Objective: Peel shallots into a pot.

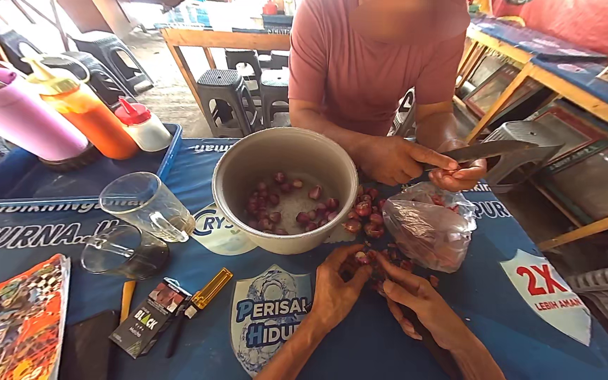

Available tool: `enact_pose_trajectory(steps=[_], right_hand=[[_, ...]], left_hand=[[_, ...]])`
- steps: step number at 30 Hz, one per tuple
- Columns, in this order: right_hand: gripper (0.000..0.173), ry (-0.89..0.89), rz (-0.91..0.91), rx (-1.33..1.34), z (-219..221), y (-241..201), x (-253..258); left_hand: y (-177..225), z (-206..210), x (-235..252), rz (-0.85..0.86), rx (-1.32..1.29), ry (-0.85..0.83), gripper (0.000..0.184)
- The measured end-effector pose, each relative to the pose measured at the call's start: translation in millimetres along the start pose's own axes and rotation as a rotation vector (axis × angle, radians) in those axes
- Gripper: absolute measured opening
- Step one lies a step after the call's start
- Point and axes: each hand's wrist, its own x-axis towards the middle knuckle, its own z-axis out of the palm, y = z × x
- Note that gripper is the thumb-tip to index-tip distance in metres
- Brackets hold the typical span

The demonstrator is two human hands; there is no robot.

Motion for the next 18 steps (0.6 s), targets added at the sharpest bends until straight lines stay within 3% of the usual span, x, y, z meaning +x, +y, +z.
enact_pose_trajectory(steps=[8,13,18], right_hand=[[0.049,0.079,0.041,-0.018,-0.6,-2.0,-0.2],[0.053,0.028,0.099,0.122,-2.2,-4.1,-0.9],[0.056,-0.029,0.044,0.056,-4.7,-1.6,-0.4]], left_hand=[[-1.4,3.5,-2.8,0.103,0.093,0.020,0.048],[-1.6,3.2,-3.3,0.108,0.102,0.008,0.039],[-1.8,1.4,-3.1,0.101,0.112,-0.005,0.037]])
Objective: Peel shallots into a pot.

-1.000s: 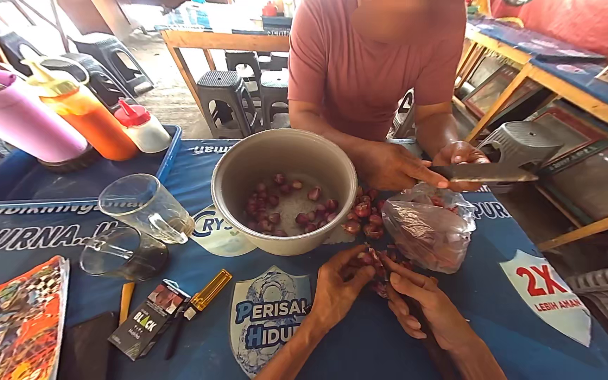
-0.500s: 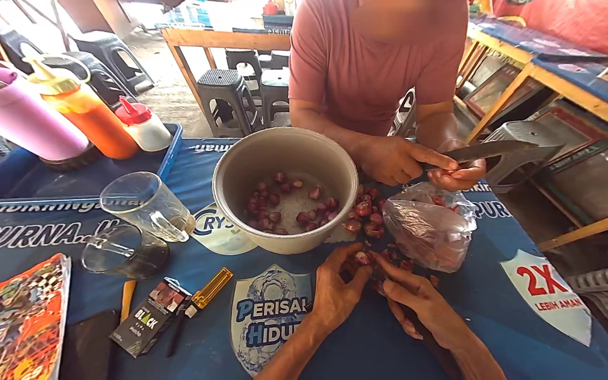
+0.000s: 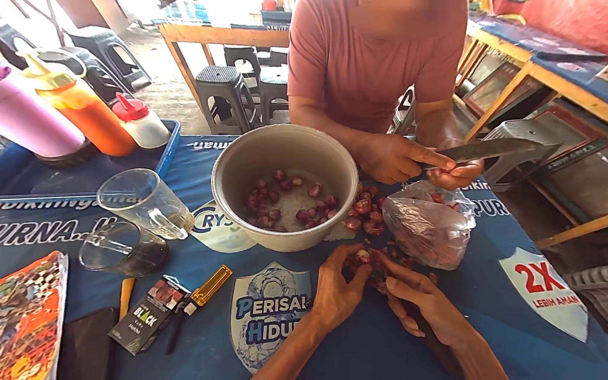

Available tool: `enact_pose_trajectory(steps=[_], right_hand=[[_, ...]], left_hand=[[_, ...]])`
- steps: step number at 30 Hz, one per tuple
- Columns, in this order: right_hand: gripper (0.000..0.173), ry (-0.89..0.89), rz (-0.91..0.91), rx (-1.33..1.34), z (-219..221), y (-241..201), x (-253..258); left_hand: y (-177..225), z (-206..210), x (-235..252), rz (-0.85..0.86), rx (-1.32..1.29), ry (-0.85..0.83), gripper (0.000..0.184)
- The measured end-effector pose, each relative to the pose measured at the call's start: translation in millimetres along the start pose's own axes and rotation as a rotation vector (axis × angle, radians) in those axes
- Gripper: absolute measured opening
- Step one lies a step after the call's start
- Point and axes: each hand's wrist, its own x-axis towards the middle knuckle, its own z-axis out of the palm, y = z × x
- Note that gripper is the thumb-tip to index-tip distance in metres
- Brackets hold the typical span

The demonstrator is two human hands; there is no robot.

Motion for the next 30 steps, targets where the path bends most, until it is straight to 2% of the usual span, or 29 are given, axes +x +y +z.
enact_pose_trajectory(steps=[8,16,24,30], right_hand=[[0.049,0.087,-0.019,-0.046,3,3,2],[0.054,0.074,0.048,0.188,2,0,1],[0.058,-0.029,-0.053,0.062,2,6,2],[0.053,0.046,-0.052,0.017,6,5,3]], left_hand=[[-2,2,-1,0.013,-0.003,0.002,0.036],[10,-2,5,-0.111,-0.091,-0.045,0.038],[5,-3,6,-0.144,-0.193,-0.013,0.037],[8,-1,5,-0.177,-0.257,0.041,0.034]])
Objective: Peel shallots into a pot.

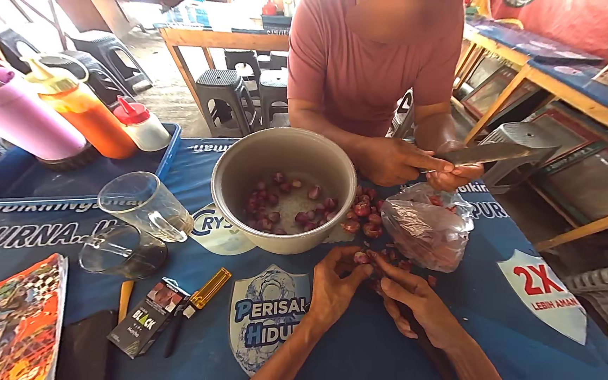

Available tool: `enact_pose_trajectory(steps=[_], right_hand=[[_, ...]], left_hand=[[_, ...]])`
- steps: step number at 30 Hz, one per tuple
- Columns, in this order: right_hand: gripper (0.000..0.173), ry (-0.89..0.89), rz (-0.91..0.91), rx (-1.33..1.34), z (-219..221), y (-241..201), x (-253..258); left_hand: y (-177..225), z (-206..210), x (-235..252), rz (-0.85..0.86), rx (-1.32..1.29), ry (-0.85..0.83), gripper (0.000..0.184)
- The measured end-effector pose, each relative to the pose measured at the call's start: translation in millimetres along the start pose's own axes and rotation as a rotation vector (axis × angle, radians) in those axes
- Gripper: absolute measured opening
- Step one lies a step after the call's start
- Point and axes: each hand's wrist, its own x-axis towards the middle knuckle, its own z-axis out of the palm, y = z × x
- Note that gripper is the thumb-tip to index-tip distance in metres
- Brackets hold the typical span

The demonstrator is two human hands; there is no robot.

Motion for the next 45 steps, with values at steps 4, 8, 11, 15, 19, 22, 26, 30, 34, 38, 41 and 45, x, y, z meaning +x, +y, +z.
enact_pose_trajectory(steps=[4,8,11,15,19,22,26,30,34,38,41,45], right_hand=[[0.050,0.054,0.012,0.015,3,1,1],[0.052,0.044,0.068,0.157,2,-3,1],[0.053,0.028,0.094,0.246,0,-2,0],[0.052,0.051,0.083,0.206,2,-3,1],[0.051,0.058,0.031,0.113,1,-1,3],[0.050,0.068,-0.005,0.007,4,1,3],[0.051,0.044,-0.022,-0.090,9,3,1],[0.048,0.038,-0.054,-0.107,9,-1,3],[0.026,0.184,-0.139,-0.168,9,-3,8],[0.015,0.243,-0.144,-0.209,3,-1,9],[0.011,0.268,-0.113,-0.215,1,-1,7],[0.012,0.265,-0.112,-0.214,-1,1,8]], left_hand=[[0,1,0,-0.011,-0.031,0.019,0.032],[2,0,1,-0.021,-0.070,-0.010,0.031],[3,-1,0,-0.047,-0.109,-0.045,0.029],[2,-3,3,-0.065,-0.124,-0.071,0.029],[3,-4,5,-0.081,-0.095,-0.114,0.032],[5,-3,3,-0.113,-0.123,-0.118,0.033],[4,0,0,-0.142,-0.169,-0.055,0.028],[5,1,0,-0.152,-0.170,-0.028,0.025],[8,2,-3,-0.144,-0.172,-0.075,0.024],[3,0,-3,-0.096,-0.172,-0.160,0.023],[-1,-1,-4,-0.072,-0.185,-0.196,0.021],[-2,-2,-5,-0.067,-0.168,-0.208,0.022]])
